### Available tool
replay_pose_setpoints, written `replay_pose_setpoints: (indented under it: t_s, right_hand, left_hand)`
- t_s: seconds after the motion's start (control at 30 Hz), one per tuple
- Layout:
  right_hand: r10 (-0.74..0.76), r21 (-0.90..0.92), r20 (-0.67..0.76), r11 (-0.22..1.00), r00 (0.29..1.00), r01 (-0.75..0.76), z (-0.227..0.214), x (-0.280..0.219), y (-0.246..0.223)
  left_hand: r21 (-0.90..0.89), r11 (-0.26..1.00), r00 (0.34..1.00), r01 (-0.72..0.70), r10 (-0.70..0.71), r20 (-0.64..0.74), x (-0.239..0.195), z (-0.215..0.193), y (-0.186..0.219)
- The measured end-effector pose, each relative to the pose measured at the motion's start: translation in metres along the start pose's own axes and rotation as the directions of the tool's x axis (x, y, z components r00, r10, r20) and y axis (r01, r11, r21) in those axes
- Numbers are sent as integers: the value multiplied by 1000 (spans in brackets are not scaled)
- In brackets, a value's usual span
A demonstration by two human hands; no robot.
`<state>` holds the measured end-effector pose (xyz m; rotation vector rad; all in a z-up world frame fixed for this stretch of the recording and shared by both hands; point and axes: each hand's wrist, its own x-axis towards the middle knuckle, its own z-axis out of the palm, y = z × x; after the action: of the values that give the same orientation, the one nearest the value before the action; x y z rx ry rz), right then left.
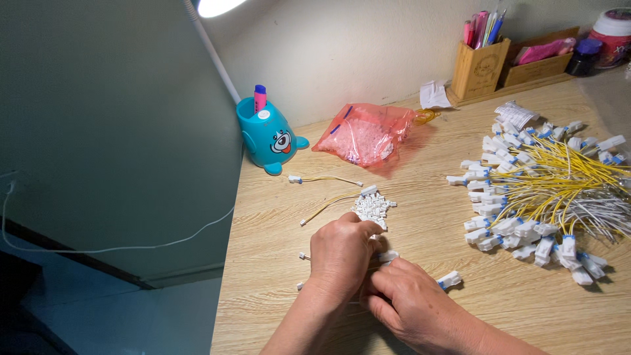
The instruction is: The person assembles small LED light strings by hand on a wooden desk. They pick up individual yellow wires and white plastic connectors, then insert the wire ends into the connectors to complete the assembly. The person repeats this process for multiple wires, placing the finished units on the table.
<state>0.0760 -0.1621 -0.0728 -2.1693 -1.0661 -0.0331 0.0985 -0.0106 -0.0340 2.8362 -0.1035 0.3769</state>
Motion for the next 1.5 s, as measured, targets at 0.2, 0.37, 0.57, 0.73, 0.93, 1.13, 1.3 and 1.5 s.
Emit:
replay_pose_setpoints:
  t_s: [0.2,0.37,0.57,0.73,0.93,1.13,1.3,1.5]
  right_hand:
    - [-9,6,7,1000,1000,9,0,0,0]
    - [-45,3,-15,999,999,45,2,0,3]
    - [-32,0,15,1000,999,32,2,0,4]
    - [-1,-9,13,1000,1000,1,2,-1,3]
    - [-15,-1,-2,1000,1000,15,2,0,2]
    - [8,2,0,1000,1000,-8,0,-1,0]
    - [-2,-16,21,1000,1000,3,-2,-1,-1]
    - [115,60,72,991,991,-119,-13,2,-11]
  left_hand:
    - [13,1000,999,-2,1,34,2,7,0]
    - [-10,1000,1000,2,-2,11,1,15,4]
    - [-41,999,1000,21,-21,18,2,12,2]
    - [-86,993,993,78,-69,100,4,1,4]
    - [-57,995,989,83,-75,130,9,5,6]
    - [-186,982,995,42,-25,94,1,-11,5]
    - [-568,784,967,249,-231,104,-10,-49,3]
    - [-917,-1,891,399,-238,387,-60,-63,-15]
